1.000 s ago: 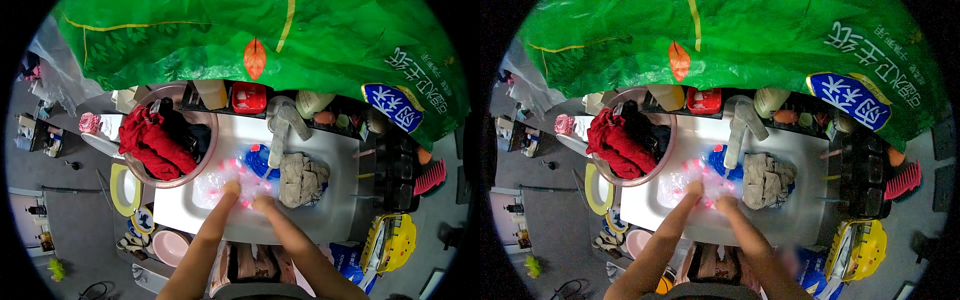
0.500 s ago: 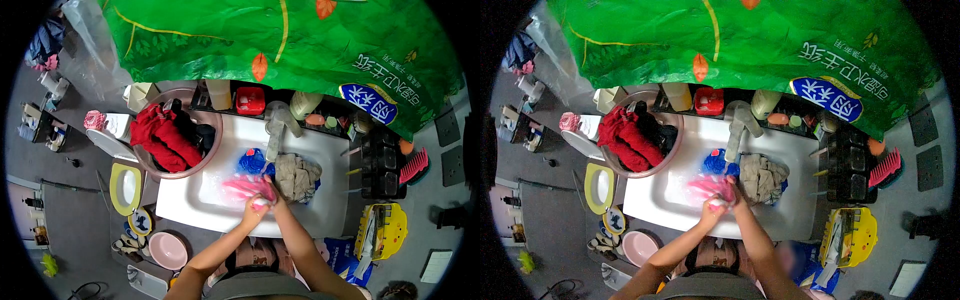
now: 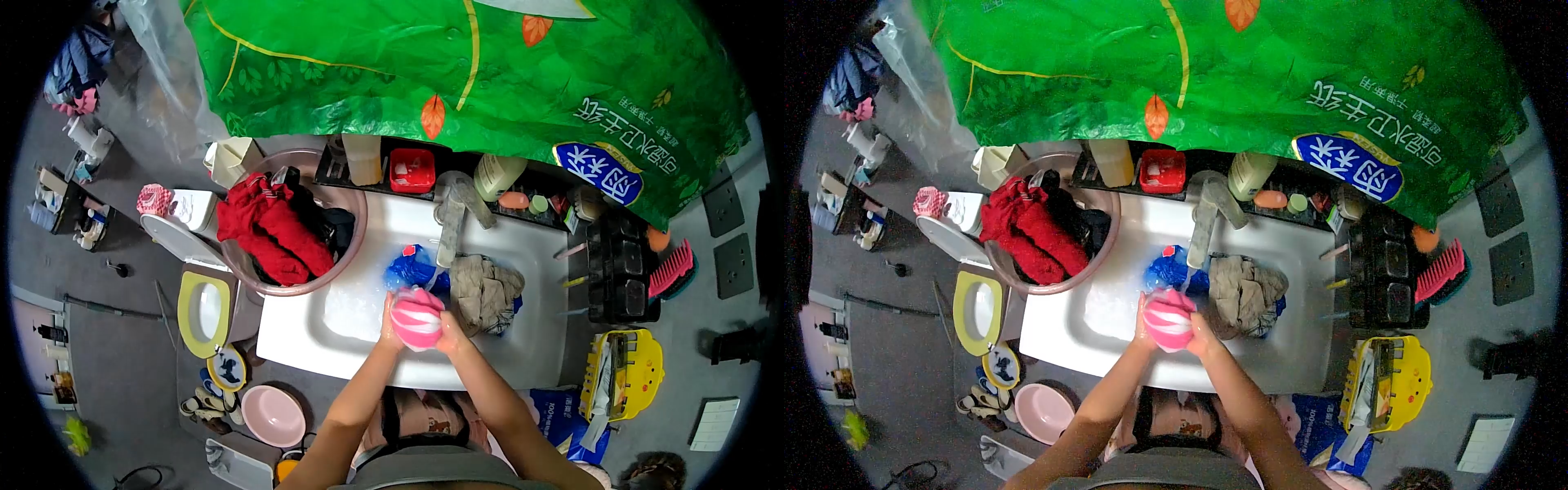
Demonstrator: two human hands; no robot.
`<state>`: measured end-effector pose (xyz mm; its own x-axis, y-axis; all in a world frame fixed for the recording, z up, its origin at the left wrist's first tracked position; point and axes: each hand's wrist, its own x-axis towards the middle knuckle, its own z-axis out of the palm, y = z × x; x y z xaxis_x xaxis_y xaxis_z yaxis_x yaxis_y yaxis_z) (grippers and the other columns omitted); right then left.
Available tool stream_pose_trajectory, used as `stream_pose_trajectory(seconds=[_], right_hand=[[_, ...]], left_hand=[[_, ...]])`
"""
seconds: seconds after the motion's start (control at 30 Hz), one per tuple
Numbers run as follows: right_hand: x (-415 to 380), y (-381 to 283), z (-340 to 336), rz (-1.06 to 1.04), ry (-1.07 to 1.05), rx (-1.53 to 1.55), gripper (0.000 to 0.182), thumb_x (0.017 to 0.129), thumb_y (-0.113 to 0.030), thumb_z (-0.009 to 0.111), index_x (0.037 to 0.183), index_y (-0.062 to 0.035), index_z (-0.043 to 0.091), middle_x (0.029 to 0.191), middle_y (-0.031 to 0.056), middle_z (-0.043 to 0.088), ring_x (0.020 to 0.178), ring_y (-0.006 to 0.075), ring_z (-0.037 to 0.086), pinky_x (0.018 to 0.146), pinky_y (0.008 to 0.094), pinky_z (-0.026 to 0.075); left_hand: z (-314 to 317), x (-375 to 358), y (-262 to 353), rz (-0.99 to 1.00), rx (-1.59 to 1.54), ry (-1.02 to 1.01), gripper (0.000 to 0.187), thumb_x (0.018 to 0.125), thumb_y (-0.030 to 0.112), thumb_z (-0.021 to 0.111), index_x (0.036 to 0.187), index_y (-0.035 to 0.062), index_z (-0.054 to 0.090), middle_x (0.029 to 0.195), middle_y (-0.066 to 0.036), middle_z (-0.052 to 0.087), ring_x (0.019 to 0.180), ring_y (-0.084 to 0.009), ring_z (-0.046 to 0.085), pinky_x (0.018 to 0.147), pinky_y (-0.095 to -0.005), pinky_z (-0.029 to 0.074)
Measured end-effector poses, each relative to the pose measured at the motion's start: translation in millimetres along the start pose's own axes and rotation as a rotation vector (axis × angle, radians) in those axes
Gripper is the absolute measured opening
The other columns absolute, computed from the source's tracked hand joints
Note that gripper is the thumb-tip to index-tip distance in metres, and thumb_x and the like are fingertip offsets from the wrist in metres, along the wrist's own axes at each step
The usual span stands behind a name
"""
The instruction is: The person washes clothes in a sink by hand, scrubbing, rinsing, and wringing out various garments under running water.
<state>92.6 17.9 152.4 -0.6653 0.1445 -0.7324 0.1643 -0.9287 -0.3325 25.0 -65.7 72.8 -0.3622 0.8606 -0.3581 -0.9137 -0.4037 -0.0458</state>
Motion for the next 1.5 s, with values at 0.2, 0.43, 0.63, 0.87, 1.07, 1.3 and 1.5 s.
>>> stream_pose_trajectory(seconds=[0.2,0.43,0.63,0.87,1.07,1.3,1.5], right_hand=[[37,6,-59,0.126,-0.197,0.224,0.041,0.088,-0.032,0.038,0.116,-0.0049,0.048,0.115,0.0101,0.053,0.106,0.0222,0.050,0.093,0.0387,0.039],[28,-32,-69,0.361,-0.182,-0.126,0.071,0.074,-0.064,0.045,0.124,-0.0150,0.040,0.128,0.0107,0.041,0.117,0.0311,0.038,0.095,0.0610,0.017],[104,0,-108,0.257,-0.622,0.233,0.066,0.075,-0.063,0.044,0.115,-0.0108,0.048,0.117,0.0114,0.050,0.112,0.0276,0.042,0.097,0.0513,0.027],[67,-10,-82,0.025,-0.234,0.108,0.032,0.081,-0.031,0.053,0.101,-0.0053,0.054,0.103,0.0108,0.057,0.096,0.0234,0.055,0.086,0.0384,0.044],[65,0,-74,-0.666,0.069,-0.411,0.006,0.074,-0.006,0.052,0.080,-0.0070,0.051,0.081,0.0035,0.054,0.078,0.0184,0.053,0.073,0.0313,0.044],[31,-7,-29,-1.029,-0.096,-1.323,0.016,0.064,-0.006,0.059,0.077,-0.0052,0.049,0.078,0.0113,0.051,0.070,0.0261,0.054,0.062,0.0335,0.044],[19,-11,-21,-0.932,-0.370,-1.626,0.021,0.060,-0.007,0.063,0.076,-0.0078,0.049,0.081,0.0109,0.050,0.069,0.0330,0.053,0.059,0.0377,0.044]], left_hand=[[28,6,13,-0.028,0.145,-0.088,0.041,0.081,0.036,0.042,0.104,0.0034,0.050,0.104,-0.016,0.054,0.096,-0.0300,0.053,0.089,-0.0421,0.040],[41,10,18,0.612,1.276,-0.036,0.022,0.063,0.000,0.061,0.083,0.0052,0.055,0.093,-0.013,0.057,0.083,-0.0256,0.056,0.083,-0.0373,0.044],[56,1,-21,1.016,1.761,-0.355,0.021,0.059,0.011,0.071,0.068,0.0096,0.053,0.081,-0.009,0.058,0.083,-0.0287,0.055,0.081,-0.0393,0.041],[25,4,-22,0.590,1.027,0.244,0.011,0.073,0.007,0.063,0.073,0.0084,0.052,0.080,-0.006,0.056,0.078,-0.0174,0.055,0.073,-0.0320,0.046],[7,30,1,-0.002,0.455,0.181,0.015,0.081,0.015,0.050,0.088,0.0026,0.055,0.087,-0.012,0.059,0.080,-0.0220,0.059,0.072,-0.0346,0.048],[-30,56,13,-0.588,0.349,0.062,0.020,0.074,0.014,0.053,0.091,0.0022,0.054,0.090,-0.012,0.057,0.082,-0.0244,0.057,0.080,-0.0369,0.046],[-36,44,22,-0.725,0.462,0.066,0.021,0.075,0.015,0.053,0.092,0.0023,0.054,0.090,-0.012,0.057,0.083,-0.0236,0.057,0.081,-0.0362,0.045]])
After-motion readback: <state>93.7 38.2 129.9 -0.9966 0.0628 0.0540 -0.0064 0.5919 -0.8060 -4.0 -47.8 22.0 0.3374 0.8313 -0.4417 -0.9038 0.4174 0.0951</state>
